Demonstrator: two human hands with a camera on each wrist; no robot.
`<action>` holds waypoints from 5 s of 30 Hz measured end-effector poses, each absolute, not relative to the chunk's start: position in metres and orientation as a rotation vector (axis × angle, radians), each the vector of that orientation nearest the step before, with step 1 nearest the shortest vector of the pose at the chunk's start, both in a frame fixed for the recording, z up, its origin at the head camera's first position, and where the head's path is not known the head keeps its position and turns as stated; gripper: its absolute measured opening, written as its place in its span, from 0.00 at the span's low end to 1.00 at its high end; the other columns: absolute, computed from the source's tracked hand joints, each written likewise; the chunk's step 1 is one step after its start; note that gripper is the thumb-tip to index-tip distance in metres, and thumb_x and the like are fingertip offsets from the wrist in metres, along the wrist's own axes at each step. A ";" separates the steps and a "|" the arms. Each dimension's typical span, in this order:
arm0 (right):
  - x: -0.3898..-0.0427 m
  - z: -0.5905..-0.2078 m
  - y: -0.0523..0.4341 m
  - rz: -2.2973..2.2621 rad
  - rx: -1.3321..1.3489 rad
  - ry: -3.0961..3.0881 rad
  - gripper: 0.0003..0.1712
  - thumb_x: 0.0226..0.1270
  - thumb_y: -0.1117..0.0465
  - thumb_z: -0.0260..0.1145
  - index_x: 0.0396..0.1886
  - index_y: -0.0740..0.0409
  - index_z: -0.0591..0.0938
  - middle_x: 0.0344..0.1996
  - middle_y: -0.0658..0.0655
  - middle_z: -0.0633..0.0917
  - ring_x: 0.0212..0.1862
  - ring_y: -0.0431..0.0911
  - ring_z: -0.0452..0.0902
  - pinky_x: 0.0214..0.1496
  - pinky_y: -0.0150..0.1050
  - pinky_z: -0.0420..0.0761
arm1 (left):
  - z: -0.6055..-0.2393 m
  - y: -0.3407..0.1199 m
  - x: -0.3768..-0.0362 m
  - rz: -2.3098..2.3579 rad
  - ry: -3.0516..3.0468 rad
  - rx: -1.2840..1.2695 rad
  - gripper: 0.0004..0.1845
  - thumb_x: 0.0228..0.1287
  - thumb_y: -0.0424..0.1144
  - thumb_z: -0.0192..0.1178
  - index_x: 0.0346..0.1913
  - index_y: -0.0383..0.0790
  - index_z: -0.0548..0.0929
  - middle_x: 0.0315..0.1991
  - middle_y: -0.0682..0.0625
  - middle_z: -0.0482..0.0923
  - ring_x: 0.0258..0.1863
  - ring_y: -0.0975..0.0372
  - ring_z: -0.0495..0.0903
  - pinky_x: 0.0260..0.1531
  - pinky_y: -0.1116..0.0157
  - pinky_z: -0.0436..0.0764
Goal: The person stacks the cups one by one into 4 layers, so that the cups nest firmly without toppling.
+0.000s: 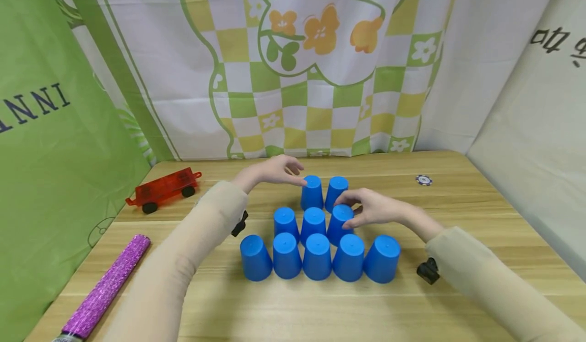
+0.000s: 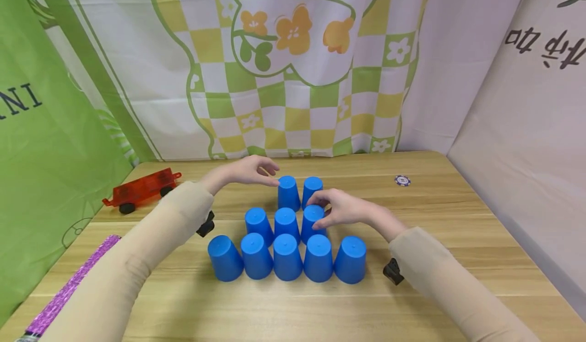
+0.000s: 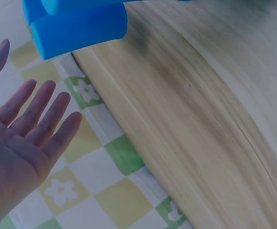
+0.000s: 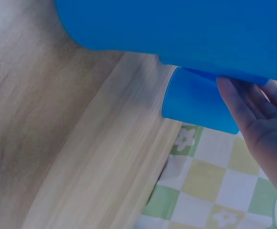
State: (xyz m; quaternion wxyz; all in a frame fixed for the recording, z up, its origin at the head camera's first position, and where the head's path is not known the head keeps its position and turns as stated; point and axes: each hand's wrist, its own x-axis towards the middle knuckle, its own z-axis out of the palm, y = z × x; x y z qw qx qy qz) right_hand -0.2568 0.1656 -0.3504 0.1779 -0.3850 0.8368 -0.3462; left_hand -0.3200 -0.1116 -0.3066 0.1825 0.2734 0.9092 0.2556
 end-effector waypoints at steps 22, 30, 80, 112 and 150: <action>-0.267 -0.324 0.212 -0.880 -0.951 2.535 0.29 0.57 0.59 0.70 0.56 0.69 0.74 0.49 0.63 0.82 0.53 0.56 0.77 0.50 0.43 0.83 | -0.290 -0.173 -0.264 0.802 2.583 0.859 0.27 0.62 0.49 0.61 0.61 0.40 0.73 0.58 0.43 0.75 0.57 0.50 0.76 0.56 0.56 0.77; -0.284 -0.323 0.220 -0.817 -0.927 2.657 0.29 0.57 0.60 0.70 0.54 0.71 0.75 0.46 0.65 0.82 0.50 0.58 0.78 0.50 0.49 0.81 | -0.302 -0.183 -0.250 0.858 2.564 0.900 0.26 0.63 0.47 0.60 0.62 0.39 0.73 0.58 0.41 0.75 0.59 0.47 0.75 0.57 0.48 0.75; -0.305 -0.339 0.203 -0.773 -0.868 2.716 0.28 0.57 0.63 0.68 0.56 0.71 0.73 0.49 0.67 0.80 0.53 0.61 0.76 0.55 0.55 0.77 | -0.332 -0.151 -0.233 0.761 2.549 1.044 0.28 0.59 0.41 0.65 0.60 0.34 0.73 0.58 0.41 0.74 0.55 0.51 0.76 0.47 0.62 0.82; -0.281 -0.333 0.228 -0.969 -0.891 2.688 0.31 0.58 0.63 0.69 0.60 0.71 0.69 0.55 0.72 0.75 0.57 0.66 0.72 0.54 0.57 0.78 | -0.340 -0.147 -0.238 0.775 2.615 0.982 0.21 0.55 0.38 0.68 0.50 0.35 0.77 0.48 0.44 0.79 0.48 0.53 0.79 0.43 0.65 0.83; -0.182 -0.340 0.248 -1.192 -0.888 2.340 0.30 0.64 0.62 0.63 0.63 0.67 0.66 0.60 0.70 0.72 0.56 0.30 0.72 0.56 0.36 0.79 | -0.317 -0.159 -0.310 0.692 2.807 0.676 0.25 0.54 0.41 0.67 0.53 0.32 0.76 0.52 0.38 0.77 0.51 0.50 0.77 0.52 0.55 0.78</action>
